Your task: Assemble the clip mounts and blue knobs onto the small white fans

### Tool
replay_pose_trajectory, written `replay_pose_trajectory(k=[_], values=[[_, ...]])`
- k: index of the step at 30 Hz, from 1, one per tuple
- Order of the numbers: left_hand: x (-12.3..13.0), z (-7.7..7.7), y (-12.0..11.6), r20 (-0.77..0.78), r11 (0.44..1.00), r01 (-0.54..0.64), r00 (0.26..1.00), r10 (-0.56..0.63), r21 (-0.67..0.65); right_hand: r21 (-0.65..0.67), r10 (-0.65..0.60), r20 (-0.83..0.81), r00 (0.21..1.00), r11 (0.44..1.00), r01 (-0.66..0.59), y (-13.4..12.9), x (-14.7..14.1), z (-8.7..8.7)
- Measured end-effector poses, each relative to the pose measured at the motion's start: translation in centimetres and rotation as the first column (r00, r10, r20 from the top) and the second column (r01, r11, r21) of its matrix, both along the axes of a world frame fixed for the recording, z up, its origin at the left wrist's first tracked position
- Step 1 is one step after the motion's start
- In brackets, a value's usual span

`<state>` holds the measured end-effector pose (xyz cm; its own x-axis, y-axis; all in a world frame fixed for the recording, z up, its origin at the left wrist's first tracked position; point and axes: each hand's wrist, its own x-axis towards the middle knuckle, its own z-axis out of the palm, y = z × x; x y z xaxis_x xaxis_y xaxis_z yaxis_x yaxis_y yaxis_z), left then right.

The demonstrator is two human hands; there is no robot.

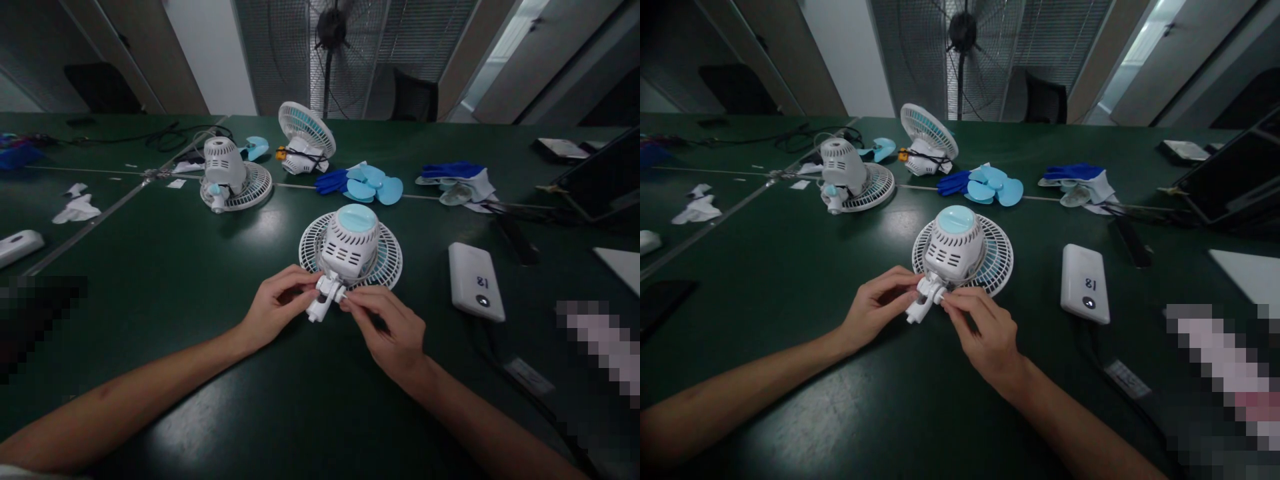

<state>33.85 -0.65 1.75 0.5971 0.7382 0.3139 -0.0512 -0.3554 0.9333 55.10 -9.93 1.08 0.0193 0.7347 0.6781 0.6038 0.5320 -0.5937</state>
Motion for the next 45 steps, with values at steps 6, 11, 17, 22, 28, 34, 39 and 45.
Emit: replay_pose_trajectory(k=[6, 11, 17, 22, 28, 34, 39, 45], values=[[-0.27, 0.06, 0.18, -0.037, 0.998, 0.055, 0.998, -0.054, 0.038, -0.076, -0.04, -0.069, 0.997, 0.996, 0.035, -0.15, 0.0, -0.31], [0.07, -0.01, 0.3, 0.007, 0.998, 0.002, 1.0, -0.001, -0.07, -0.143, 0.018, -0.193, 0.981, 0.989, -0.047, -0.16, 0.14, -0.6], [0.22, 0.0, 0.34, 0.024, 0.977, -0.113, 0.993, 0.119, -0.179, -0.103, 0.054, -0.037, 0.998, 0.993, -0.057, 0.08, 0.03, -0.07], [0.22, 0.25, 0.22, 0.029, 0.973, -0.112, 0.992, 0.12, -0.202, -0.075, 0.025, 0.002, 1.0, 0.997, -0.025, 0.06, -0.17, 0.15], [0.33, 0.09, 0.32, 0.061, 0.967, -0.088, 0.993, 0.105, -0.237, -0.088, -0.021, 0.03, 0.999, 0.996, 0.023, -0.09, 0.0, -0.48], [0.19, -0.05, 0.35, 0.086, 0.96, -0.028, 0.995, 0.054, -0.278, -0.203, -0.048, -0.008, 0.999, 0.978, 0.045, 0.23, 0.27, -0.2], [0.17, -0.04, 0.25, 0.046, 0.944, 0.005, 0.999, 0.011, -0.33, -0.337, -0.002, -0.084, 0.996, 0.941, -0.026, 0.41, 0.41, 0.24], [0.28, -0.19, 0.27, 0.024, 0.934, -0.003, 1.0, 0.013, -0.357, -0.21, -0.015, -0.079, 0.997, 0.978, -0.002, 0.02, 0.06, 0.39]])
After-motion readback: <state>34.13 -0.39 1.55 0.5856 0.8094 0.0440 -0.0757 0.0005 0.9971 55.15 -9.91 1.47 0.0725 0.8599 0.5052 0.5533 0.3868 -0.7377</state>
